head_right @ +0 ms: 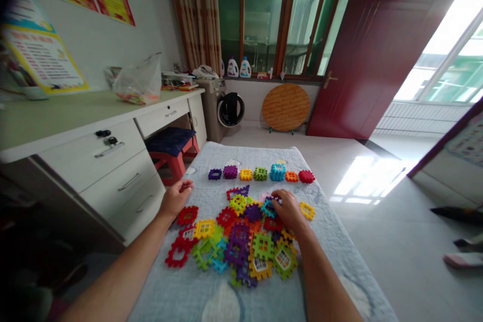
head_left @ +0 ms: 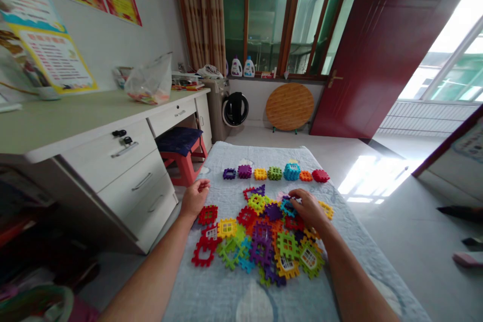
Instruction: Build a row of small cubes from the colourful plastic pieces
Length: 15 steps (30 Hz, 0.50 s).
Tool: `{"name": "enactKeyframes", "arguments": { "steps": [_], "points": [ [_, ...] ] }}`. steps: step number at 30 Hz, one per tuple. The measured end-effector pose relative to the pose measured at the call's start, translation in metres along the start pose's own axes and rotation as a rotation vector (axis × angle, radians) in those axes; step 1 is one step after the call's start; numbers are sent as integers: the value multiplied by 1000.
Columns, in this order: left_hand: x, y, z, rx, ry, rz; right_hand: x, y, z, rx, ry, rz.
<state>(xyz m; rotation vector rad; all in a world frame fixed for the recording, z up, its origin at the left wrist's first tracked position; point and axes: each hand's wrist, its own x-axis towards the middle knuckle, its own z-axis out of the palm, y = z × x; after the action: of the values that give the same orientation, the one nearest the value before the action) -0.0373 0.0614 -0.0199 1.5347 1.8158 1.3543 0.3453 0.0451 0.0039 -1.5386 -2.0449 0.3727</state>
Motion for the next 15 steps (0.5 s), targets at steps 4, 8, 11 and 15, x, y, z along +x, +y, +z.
{"name": "enactKeyframes", "arguments": {
  "steps": [4,8,11,15],
  "points": [
    [0,1,0,-11,-16,-9,0,-1,-1,-8,-25,1],
    [0,2,0,24,-39,-8,1,-2,-2,21,-32,5],
    [0,1,1,53,-60,1,1,-1,-2,85,-39,39],
    [1,0,1,88,-88,6,2,9,0,166,-8,85]
  ]
}}
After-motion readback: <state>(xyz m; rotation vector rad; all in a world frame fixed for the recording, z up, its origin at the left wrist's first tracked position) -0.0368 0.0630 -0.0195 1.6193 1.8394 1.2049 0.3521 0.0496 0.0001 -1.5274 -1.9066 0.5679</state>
